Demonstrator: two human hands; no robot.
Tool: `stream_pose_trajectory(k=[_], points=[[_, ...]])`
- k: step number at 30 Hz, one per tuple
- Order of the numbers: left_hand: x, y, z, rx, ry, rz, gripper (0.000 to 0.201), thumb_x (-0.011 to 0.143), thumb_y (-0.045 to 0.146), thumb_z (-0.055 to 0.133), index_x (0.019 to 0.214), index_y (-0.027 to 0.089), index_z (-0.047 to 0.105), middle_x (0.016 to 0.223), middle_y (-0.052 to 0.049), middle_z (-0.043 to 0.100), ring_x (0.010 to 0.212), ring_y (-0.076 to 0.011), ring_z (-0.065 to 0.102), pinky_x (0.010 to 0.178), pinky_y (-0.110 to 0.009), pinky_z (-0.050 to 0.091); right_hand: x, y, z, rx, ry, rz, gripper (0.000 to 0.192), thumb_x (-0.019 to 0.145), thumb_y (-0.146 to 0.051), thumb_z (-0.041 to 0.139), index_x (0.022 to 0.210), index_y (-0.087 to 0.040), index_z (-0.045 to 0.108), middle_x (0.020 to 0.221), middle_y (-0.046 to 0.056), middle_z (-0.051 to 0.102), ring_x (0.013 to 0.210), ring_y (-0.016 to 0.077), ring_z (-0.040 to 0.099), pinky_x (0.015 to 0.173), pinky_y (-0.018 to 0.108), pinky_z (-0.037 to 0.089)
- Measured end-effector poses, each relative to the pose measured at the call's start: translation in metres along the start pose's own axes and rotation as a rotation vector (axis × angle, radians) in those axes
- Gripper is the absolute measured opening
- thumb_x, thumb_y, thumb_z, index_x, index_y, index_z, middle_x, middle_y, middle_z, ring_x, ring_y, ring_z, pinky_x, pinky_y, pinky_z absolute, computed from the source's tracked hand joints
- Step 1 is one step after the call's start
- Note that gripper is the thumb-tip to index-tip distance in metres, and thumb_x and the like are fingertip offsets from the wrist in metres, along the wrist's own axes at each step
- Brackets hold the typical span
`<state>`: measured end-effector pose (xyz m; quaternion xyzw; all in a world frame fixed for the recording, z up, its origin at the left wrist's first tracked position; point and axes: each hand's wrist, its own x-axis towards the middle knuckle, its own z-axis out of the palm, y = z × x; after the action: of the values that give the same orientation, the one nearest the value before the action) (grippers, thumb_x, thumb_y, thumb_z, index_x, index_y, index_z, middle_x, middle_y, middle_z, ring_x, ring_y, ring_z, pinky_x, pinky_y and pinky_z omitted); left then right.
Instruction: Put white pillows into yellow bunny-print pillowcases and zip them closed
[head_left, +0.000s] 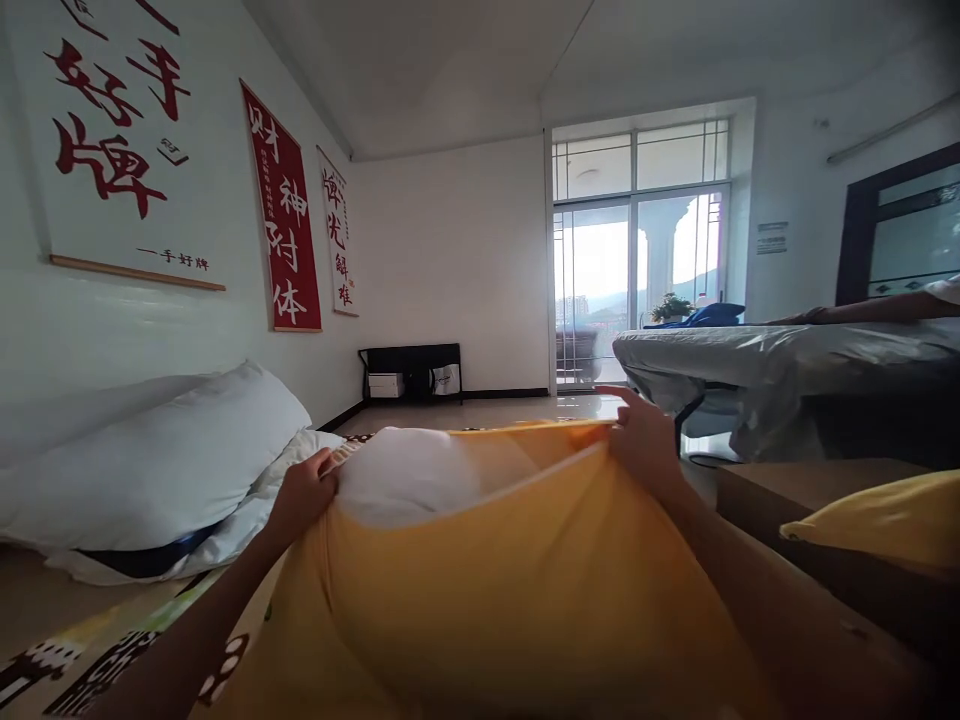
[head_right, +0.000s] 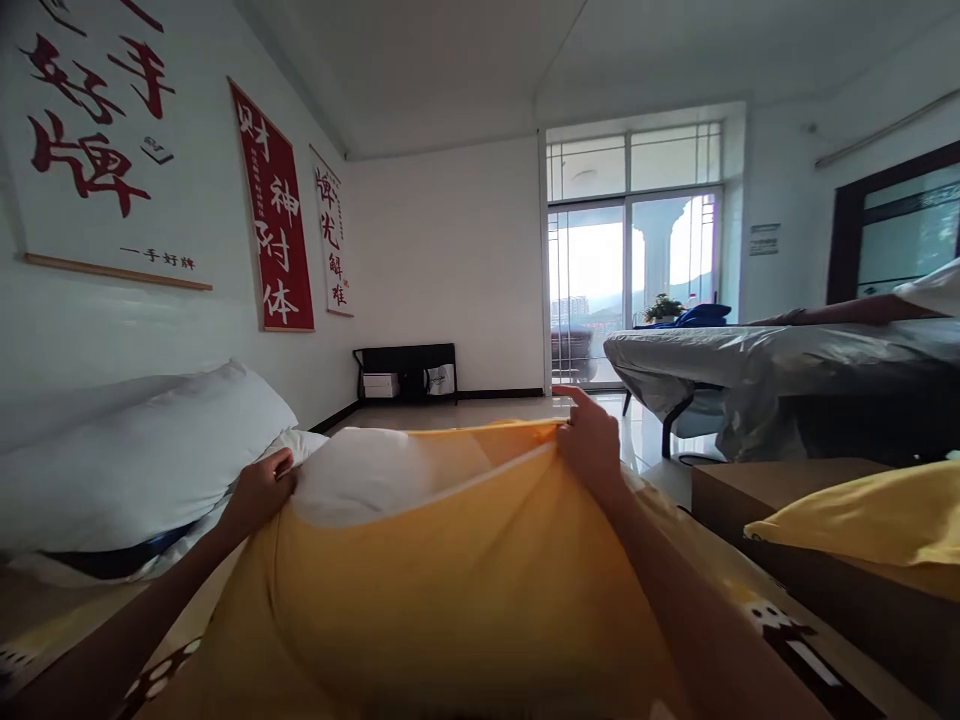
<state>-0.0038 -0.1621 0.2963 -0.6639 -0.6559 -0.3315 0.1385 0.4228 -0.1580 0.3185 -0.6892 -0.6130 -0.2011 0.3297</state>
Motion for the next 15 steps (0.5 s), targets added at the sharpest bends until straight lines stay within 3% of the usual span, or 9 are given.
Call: stream_pose_trajectory(k=[3,6,8,10,13,15], points=[[-0.010,0.007,0.010,0.005,-0.085,0.047,0.010,0.079,0.020,0.041,0.069,0.021,0.044,0.065,-0.001,0.054,0.065,-0.0167,0.051,0.062,-0.026,0.032,-0.011,0.006,0.017,-0.026,-0.098,-0.061,0.052,0.087,-0.010,0.034,0.137,-0.016,0.045,0.091,0.012,0.069,0.083,0.0199,0.063,0.068,0.027,0.042],[-0.030,0.024,0.022,0.015,-0.355,0.181,0.014,0.078,0.018,0.046,0.081,0.023,0.058,0.082,-0.005,0.067,0.078,-0.0210,0.061,0.066,-0.027,0.036,-0.046,0.011,0.049,-0.064,-0.343,-0.158,0.039,0.084,-0.011,0.047,0.119,-0.019,0.060,0.080,0.009,0.069,0.076,0.0218,0.065,0.064,0.028,0.041],[-0.043,0.033,0.028,0.022,-0.478,0.219,0.019,0.077,0.016,0.050,0.089,0.023,0.062,0.090,-0.008,0.069,0.083,-0.0227,0.064,0.068,-0.027,0.039,-0.061,0.015,0.056,-0.064,-0.433,-0.185,0.032,0.082,-0.011,0.050,0.110,-0.020,0.065,0.075,0.007,0.069,0.072,0.0215,0.066,0.062,0.028,0.042],[-0.050,0.039,0.033,0.010,-0.489,0.202,0.021,0.076,0.014,0.052,0.091,0.023,0.063,0.093,-0.009,0.070,0.086,-0.0229,0.065,0.070,-0.027,0.041,-0.059,0.015,0.043,-0.057,-0.449,-0.202,0.026,0.082,-0.013,0.051,0.101,-0.020,0.068,0.073,0.006,0.068,0.070,0.0214,0.066,0.062,0.028,0.043],[-0.049,0.043,0.037,-0.079,-0.425,0.165,0.019,0.078,0.016,0.048,0.089,0.020,0.063,0.094,-0.010,0.070,0.087,-0.0226,0.065,0.072,-0.027,0.042,-0.040,-0.013,-0.003,-0.011,-0.315,-0.222,0.019,0.085,-0.020,0.051,0.091,-0.019,0.069,0.083,0.009,0.070,0.079,0.0237,0.065,0.069,0.033,0.044],[-0.045,0.046,0.038,-0.190,-0.375,0.164,0.020,0.078,0.019,0.045,0.088,0.018,0.062,0.095,-0.010,0.070,0.086,-0.0225,0.064,0.073,-0.028,0.042,-0.031,-0.049,-0.032,0.057,-0.183,-0.255,0.028,0.093,-0.028,0.042,0.107,-0.023,0.066,0.106,0.008,0.069,0.099,0.0228,0.062,0.082,0.034,0.041]])
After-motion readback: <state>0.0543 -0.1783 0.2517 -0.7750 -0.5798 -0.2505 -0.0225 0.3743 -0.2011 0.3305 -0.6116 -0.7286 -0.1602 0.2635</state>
